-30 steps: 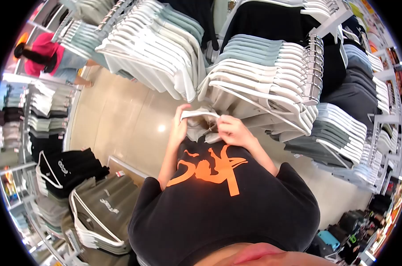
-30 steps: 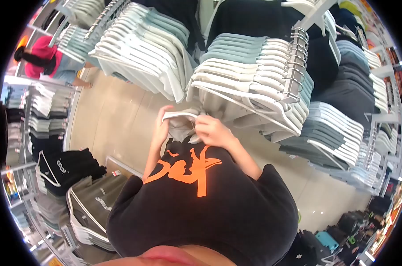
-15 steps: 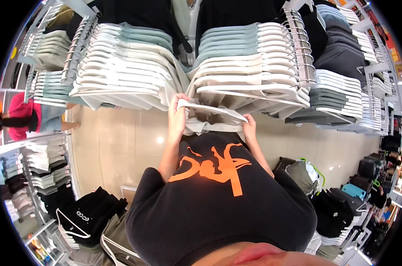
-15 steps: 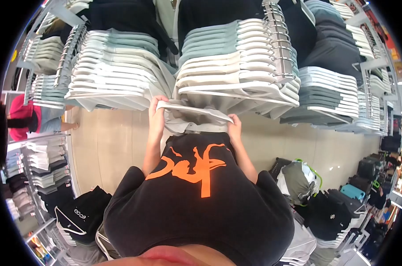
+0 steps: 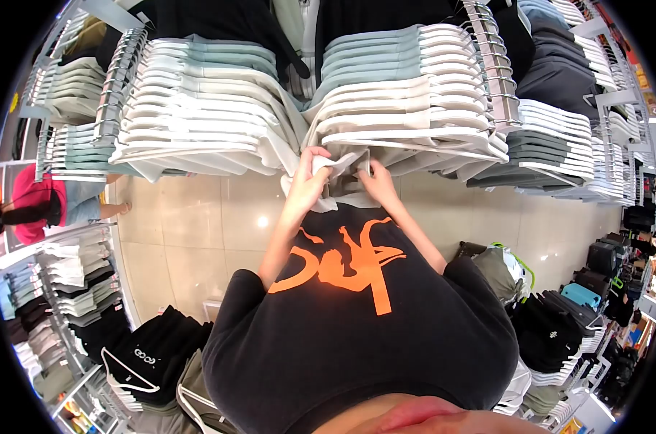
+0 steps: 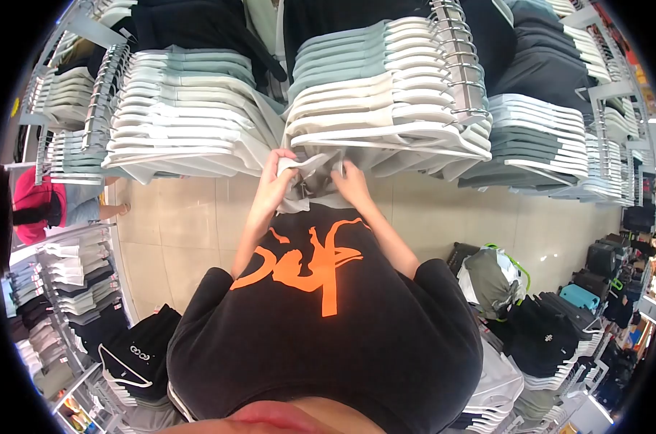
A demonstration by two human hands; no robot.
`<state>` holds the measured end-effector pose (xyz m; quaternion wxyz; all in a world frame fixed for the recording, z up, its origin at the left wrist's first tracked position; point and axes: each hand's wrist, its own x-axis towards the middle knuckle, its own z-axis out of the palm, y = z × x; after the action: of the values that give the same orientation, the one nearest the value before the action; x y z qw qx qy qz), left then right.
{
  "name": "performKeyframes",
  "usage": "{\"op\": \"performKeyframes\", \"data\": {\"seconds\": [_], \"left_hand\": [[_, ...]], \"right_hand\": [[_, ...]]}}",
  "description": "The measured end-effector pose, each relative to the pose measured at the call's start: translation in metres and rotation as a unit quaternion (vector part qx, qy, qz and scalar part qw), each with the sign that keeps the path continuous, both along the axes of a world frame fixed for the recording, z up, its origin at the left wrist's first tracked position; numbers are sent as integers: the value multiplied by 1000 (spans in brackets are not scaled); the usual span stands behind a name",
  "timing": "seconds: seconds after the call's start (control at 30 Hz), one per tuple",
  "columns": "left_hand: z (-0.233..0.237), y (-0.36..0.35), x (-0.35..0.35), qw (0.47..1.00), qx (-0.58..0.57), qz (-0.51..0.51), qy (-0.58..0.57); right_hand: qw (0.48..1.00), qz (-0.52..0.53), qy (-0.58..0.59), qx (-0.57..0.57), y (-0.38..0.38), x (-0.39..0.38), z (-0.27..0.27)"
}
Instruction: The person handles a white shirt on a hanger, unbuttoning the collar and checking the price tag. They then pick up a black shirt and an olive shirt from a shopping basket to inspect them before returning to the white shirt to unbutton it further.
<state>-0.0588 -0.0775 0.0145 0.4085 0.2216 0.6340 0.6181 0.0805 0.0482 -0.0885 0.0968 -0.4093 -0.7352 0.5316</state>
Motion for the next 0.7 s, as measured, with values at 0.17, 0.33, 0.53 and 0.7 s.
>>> {"op": "performKeyframes", "data": {"seconds": [0.17,0.33,0.53,0.7], "left_hand": [[-21,-3,-25,986,-25,36,-162],[-56,16,-54,968,-43,56,-239],[-45,42,-57,977,-28,10,-213],[-34,44,-48,997,-34,29,-56]], "right_hand": [[962,-184,197,44,7,4,-28],[893,-213,271,-289,16,20,-2],[783,-200,413,-420,30,29,18],[781,-236,428,-389,35,30,13]]}}
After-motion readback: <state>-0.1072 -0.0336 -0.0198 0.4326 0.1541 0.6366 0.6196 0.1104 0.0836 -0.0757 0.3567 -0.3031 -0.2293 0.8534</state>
